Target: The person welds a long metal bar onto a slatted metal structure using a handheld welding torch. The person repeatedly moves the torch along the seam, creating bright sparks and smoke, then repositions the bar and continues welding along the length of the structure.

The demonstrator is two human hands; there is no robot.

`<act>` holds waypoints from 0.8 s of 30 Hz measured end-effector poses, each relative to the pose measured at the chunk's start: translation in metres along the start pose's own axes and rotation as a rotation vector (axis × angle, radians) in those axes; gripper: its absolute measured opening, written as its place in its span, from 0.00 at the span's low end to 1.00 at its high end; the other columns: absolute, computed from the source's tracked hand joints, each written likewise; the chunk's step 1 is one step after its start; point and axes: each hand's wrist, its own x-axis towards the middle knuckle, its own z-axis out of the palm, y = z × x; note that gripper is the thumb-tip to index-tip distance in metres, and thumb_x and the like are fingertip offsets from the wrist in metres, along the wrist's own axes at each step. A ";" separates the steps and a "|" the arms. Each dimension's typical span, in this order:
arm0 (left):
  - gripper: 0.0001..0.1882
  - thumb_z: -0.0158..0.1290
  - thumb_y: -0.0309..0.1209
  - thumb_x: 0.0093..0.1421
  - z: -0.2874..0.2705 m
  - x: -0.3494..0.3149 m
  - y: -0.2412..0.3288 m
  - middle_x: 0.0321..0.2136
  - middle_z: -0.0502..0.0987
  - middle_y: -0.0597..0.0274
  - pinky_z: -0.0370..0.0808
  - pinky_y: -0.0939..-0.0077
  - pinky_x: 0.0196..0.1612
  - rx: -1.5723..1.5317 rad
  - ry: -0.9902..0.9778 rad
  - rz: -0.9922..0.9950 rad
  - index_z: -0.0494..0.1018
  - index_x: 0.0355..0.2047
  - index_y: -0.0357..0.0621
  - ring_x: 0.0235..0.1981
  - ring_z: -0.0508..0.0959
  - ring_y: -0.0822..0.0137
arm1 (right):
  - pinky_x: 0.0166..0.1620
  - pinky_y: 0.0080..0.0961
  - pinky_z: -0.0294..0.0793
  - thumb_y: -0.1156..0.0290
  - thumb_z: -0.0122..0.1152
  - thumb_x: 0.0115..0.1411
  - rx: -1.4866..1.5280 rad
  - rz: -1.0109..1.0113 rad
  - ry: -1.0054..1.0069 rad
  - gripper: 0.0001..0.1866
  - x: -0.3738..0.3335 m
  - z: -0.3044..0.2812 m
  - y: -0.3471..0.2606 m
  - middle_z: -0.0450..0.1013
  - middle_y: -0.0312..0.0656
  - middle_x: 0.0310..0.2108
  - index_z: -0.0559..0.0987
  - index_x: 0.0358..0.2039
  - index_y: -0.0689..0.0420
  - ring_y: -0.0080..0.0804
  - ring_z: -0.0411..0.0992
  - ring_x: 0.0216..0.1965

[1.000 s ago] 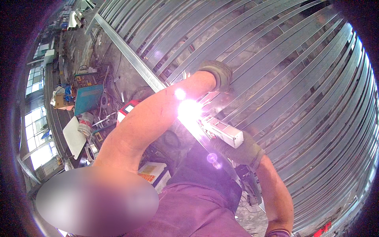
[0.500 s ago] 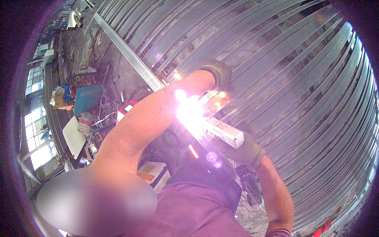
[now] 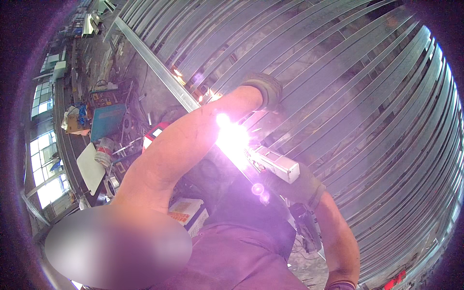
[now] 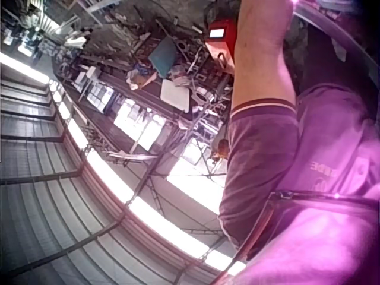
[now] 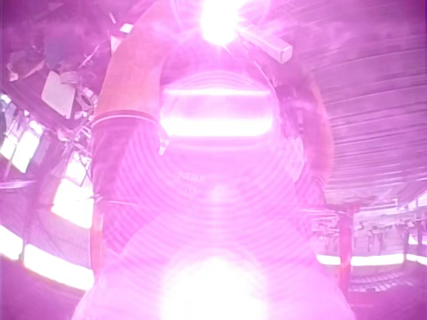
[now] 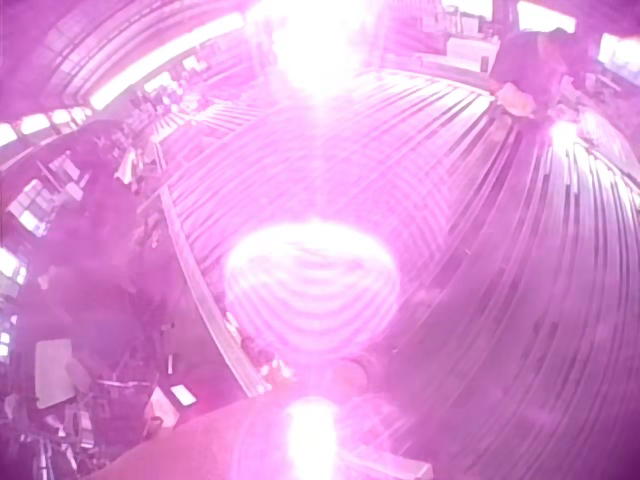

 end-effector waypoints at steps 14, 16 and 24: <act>0.42 0.66 0.49 0.56 0.012 0.012 -0.004 0.53 0.83 0.50 0.80 0.46 0.55 0.034 0.056 0.015 0.65 0.69 0.58 0.54 0.83 0.46 | 0.38 0.22 0.82 0.63 0.70 0.68 0.114 -0.071 -0.025 0.22 -0.005 0.000 0.012 0.83 0.35 0.42 0.81 0.60 0.55 0.19 0.79 0.38; 0.52 0.66 0.52 0.57 0.009 0.013 -0.002 0.57 0.81 0.49 0.77 0.43 0.59 0.011 0.009 0.001 0.53 0.77 0.65 0.58 0.81 0.44 | 0.38 0.22 0.82 0.63 0.71 0.68 0.129 -0.094 -0.056 0.22 -0.004 -0.001 0.020 0.83 0.36 0.42 0.81 0.60 0.55 0.19 0.79 0.38; 0.54 0.63 0.59 0.59 0.010 0.009 0.000 0.54 0.82 0.46 0.79 0.49 0.59 -0.081 0.088 -0.035 0.45 0.79 0.72 0.55 0.82 0.45 | 0.47 0.27 0.81 0.55 0.72 0.65 -0.038 -0.108 -0.058 0.27 0.003 -0.002 0.062 0.83 0.38 0.45 0.81 0.60 0.54 0.25 0.80 0.44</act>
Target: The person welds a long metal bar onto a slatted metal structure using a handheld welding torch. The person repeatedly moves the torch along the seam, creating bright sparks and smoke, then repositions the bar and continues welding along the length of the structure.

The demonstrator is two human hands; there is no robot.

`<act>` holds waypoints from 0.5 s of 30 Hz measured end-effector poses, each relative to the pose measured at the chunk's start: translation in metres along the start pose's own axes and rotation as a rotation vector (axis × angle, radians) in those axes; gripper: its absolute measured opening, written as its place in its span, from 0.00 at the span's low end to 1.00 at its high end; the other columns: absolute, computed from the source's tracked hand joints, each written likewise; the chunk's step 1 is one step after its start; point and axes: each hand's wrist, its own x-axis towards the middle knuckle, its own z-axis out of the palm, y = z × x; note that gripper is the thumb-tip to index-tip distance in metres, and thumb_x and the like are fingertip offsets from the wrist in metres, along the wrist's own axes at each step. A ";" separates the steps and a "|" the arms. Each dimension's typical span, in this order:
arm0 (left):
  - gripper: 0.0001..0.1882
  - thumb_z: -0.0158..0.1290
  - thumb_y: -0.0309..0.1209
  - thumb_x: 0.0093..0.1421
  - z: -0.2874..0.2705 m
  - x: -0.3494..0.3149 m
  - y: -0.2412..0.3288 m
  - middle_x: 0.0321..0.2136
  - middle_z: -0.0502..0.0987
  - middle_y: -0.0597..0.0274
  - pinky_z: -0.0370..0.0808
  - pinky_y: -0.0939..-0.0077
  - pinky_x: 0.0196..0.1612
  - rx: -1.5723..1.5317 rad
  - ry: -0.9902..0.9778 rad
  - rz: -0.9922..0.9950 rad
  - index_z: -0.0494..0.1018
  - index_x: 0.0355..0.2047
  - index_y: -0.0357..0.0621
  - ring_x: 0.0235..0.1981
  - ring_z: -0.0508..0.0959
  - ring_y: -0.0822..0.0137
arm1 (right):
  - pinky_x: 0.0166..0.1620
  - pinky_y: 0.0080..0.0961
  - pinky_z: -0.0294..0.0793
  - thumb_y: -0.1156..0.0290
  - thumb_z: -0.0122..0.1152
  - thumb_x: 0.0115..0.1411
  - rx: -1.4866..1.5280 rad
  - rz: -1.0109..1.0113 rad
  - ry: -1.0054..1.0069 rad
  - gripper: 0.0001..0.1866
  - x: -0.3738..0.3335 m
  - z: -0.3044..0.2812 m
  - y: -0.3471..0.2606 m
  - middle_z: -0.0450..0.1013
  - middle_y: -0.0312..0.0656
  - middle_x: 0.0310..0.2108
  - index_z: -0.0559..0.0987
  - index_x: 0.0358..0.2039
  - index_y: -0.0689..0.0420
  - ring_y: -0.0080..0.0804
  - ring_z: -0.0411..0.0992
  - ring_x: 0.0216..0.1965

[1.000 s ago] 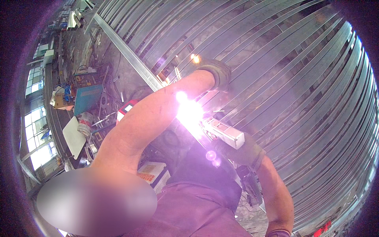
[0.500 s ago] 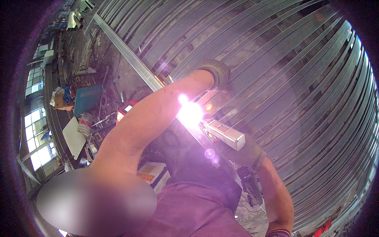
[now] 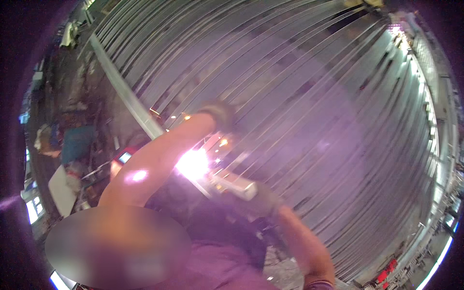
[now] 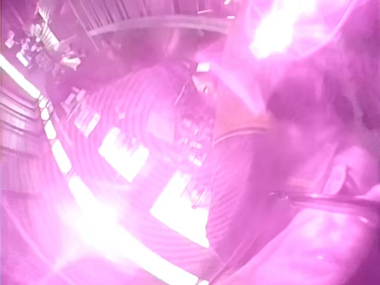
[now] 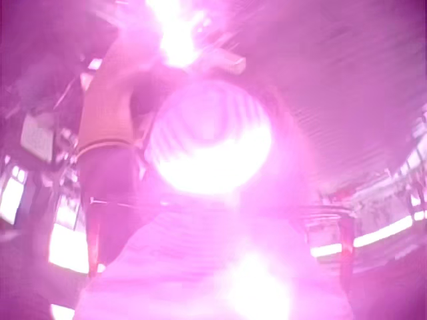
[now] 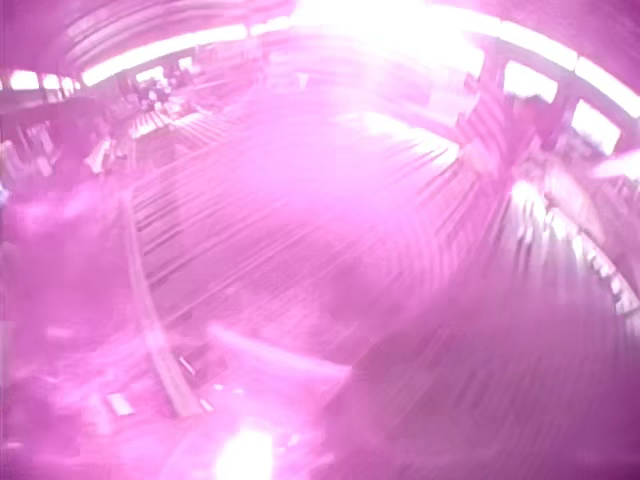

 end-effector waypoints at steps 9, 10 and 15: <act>0.51 0.64 0.51 0.59 -0.013 -0.022 0.016 0.52 0.84 0.51 0.81 0.52 0.55 -0.019 -0.008 -0.012 0.50 0.78 0.74 0.50 0.85 0.49 | 0.50 0.32 0.81 0.48 0.72 0.62 -0.039 0.085 0.001 0.31 -0.013 -0.004 -0.024 0.84 0.43 0.45 0.81 0.60 0.52 0.32 0.82 0.47; 0.50 0.64 0.49 0.59 -0.014 -0.019 0.018 0.52 0.84 0.51 0.81 0.52 0.54 -0.052 -0.010 -0.022 0.52 0.78 0.73 0.50 0.85 0.48 | 0.50 0.32 0.81 0.48 0.72 0.62 -0.061 0.088 -0.005 0.30 -0.013 -0.008 -0.020 0.84 0.43 0.45 0.81 0.60 0.52 0.32 0.82 0.47; 0.46 0.62 0.43 0.59 -0.021 -0.020 0.017 0.51 0.84 0.48 0.81 0.48 0.54 -0.068 -0.082 0.013 0.57 0.77 0.65 0.50 0.85 0.47 | 0.47 0.29 0.82 0.54 0.71 0.65 -0.048 0.156 -0.005 0.27 -0.013 0.000 -0.020 0.83 0.40 0.46 0.81 0.60 0.53 0.26 0.80 0.45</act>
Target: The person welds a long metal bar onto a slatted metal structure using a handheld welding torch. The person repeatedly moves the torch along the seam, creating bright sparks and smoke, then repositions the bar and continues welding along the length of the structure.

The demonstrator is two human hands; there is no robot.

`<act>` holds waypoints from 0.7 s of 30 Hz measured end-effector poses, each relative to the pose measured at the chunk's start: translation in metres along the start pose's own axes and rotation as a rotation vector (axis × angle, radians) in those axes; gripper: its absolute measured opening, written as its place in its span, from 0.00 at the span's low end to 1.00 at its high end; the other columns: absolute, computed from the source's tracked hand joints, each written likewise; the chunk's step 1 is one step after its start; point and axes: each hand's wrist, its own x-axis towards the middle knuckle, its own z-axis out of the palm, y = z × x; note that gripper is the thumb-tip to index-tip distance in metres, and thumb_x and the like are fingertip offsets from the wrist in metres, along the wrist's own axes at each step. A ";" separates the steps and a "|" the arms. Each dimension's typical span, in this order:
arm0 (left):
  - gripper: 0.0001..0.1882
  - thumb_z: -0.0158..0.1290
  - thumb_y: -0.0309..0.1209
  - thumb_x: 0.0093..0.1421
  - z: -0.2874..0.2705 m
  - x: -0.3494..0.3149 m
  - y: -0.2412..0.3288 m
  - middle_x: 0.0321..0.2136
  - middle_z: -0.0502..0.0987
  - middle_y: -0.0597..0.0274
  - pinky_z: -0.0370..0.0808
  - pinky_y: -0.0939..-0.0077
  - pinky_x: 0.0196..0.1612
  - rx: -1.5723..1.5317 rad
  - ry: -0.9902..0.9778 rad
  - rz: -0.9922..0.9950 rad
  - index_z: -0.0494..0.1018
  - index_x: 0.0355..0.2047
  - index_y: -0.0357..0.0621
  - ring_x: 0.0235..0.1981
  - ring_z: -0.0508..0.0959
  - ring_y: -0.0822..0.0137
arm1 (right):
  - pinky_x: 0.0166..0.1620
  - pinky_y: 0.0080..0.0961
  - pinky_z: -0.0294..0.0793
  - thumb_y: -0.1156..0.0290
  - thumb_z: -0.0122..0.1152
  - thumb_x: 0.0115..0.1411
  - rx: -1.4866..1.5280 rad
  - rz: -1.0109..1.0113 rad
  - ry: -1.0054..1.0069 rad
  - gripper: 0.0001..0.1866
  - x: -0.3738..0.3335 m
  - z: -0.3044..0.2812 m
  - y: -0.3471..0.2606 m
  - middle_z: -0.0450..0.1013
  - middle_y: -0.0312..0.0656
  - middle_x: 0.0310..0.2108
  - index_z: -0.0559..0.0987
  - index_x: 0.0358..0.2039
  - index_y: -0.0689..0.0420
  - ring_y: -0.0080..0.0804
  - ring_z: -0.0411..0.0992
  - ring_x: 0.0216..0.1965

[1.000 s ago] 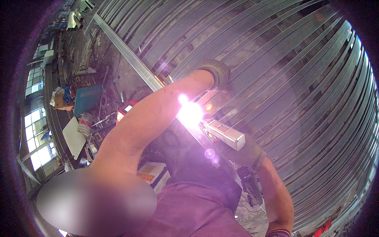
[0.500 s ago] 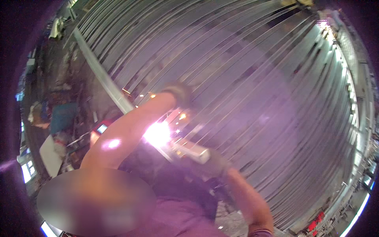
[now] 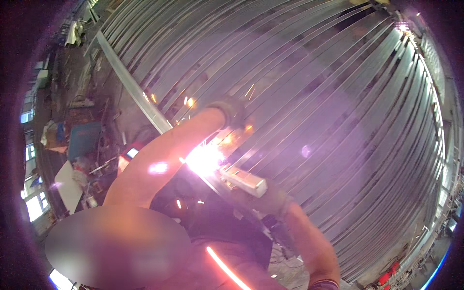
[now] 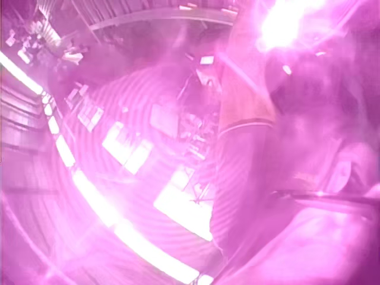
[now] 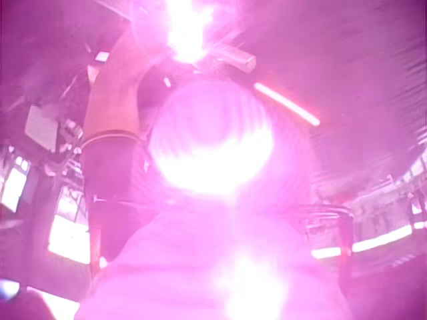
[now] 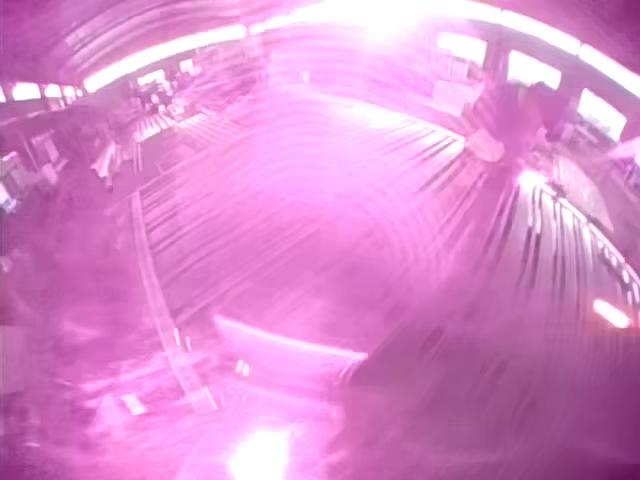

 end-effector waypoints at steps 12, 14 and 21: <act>0.44 0.64 0.49 0.57 0.016 0.018 -0.013 0.52 0.84 0.49 0.81 0.46 0.54 0.098 0.007 -0.007 0.64 0.73 0.57 0.53 0.84 0.46 | 0.34 0.20 0.79 0.64 0.67 0.71 0.144 -0.105 0.044 0.18 -0.004 0.000 0.009 0.81 0.32 0.37 0.82 0.57 0.57 0.16 0.77 0.34; 0.43 0.64 0.50 0.58 0.010 0.012 -0.009 0.52 0.84 0.50 0.81 0.47 0.53 0.127 -0.008 -0.003 0.65 0.72 0.57 0.53 0.84 0.47 | 0.33 0.20 0.79 0.64 0.66 0.71 0.186 -0.093 0.015 0.18 -0.004 0.000 0.007 0.81 0.32 0.36 0.81 0.58 0.57 0.15 0.76 0.33; 0.30 0.66 0.48 0.53 0.009 0.011 -0.010 0.47 0.86 0.55 0.83 0.53 0.49 0.190 0.027 -0.012 0.81 0.56 0.51 0.48 0.86 0.51 | 0.32 0.19 0.78 0.63 0.67 0.71 0.201 -0.077 -0.003 0.19 -0.008 -0.003 -0.001 0.80 0.32 0.35 0.81 0.58 0.57 0.15 0.76 0.32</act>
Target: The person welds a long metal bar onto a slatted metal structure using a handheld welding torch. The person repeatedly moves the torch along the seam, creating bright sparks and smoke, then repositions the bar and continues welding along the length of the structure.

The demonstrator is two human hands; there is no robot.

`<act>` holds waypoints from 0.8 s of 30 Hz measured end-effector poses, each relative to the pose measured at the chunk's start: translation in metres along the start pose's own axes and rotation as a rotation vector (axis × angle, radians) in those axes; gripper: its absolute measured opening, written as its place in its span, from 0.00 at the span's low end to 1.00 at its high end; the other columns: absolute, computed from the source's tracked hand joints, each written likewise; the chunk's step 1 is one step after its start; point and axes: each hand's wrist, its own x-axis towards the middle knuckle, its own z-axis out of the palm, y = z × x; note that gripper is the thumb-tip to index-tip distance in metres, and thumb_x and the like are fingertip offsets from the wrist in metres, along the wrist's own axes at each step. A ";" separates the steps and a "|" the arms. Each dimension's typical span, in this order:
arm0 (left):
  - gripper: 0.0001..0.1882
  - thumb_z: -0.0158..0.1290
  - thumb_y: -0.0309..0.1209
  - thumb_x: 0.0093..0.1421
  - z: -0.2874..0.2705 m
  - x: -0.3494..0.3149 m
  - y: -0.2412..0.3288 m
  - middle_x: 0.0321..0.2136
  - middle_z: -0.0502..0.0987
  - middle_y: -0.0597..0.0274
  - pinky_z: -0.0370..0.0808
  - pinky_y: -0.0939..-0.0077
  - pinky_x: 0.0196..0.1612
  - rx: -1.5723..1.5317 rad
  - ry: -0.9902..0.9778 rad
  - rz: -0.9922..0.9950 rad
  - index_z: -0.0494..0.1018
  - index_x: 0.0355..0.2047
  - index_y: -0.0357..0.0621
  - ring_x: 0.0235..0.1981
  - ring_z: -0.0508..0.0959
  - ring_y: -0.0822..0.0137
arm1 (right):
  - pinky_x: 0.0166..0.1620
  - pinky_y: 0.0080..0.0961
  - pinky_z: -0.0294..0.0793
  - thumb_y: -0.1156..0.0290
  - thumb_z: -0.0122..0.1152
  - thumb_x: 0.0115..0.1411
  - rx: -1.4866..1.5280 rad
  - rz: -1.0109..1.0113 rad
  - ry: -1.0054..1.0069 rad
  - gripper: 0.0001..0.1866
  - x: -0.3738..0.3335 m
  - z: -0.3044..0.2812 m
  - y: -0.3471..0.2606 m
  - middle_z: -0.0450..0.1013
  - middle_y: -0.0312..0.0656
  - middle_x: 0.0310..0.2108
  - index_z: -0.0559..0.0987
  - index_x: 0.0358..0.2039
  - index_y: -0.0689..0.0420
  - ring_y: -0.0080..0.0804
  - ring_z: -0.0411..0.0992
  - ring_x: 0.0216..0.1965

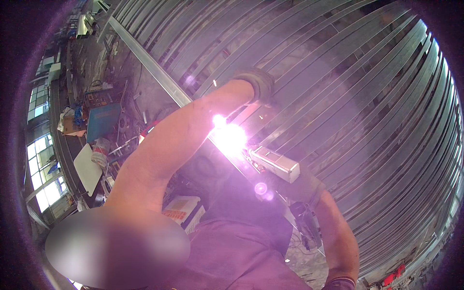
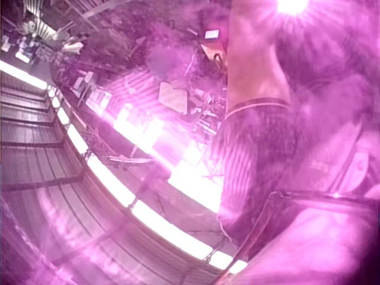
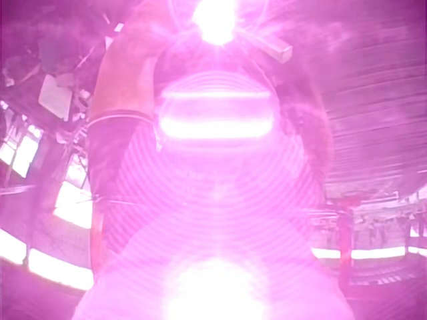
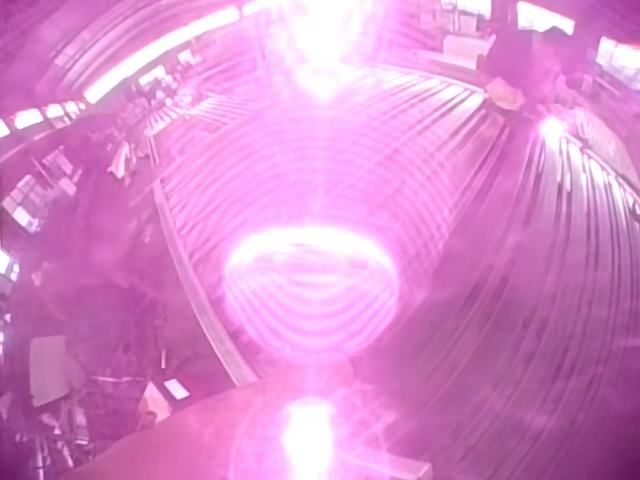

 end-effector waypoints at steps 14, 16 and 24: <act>0.23 0.62 0.46 0.56 -0.005 -0.007 0.002 0.45 0.87 0.60 0.83 0.57 0.47 0.024 -0.024 -0.030 0.86 0.50 0.55 0.46 0.86 0.56 | 0.30 0.19 0.78 0.60 0.68 0.70 -0.018 0.029 -0.014 0.21 -0.001 -0.002 0.005 0.80 0.32 0.34 0.81 0.58 0.56 0.15 0.76 0.30; 0.23 0.62 0.46 0.56 -0.004 -0.007 0.001 0.45 0.87 0.60 0.83 0.57 0.48 0.041 -0.022 -0.024 0.86 0.51 0.55 0.47 0.86 0.55 | 0.30 0.19 0.78 0.59 0.68 0.70 0.016 0.041 -0.042 0.21 -0.003 -0.002 -0.009 0.80 0.32 0.34 0.81 0.58 0.56 0.15 0.76 0.30; 0.24 0.63 0.47 0.56 -0.001 -0.001 0.000 0.47 0.86 0.58 0.82 0.56 0.50 0.047 -0.026 -0.017 0.85 0.52 0.55 0.49 0.85 0.53 | 0.31 0.21 0.78 0.59 0.69 0.69 -0.032 0.014 0.040 0.21 -0.002 -0.001 0.013 0.80 0.33 0.34 0.81 0.58 0.56 0.16 0.75 0.30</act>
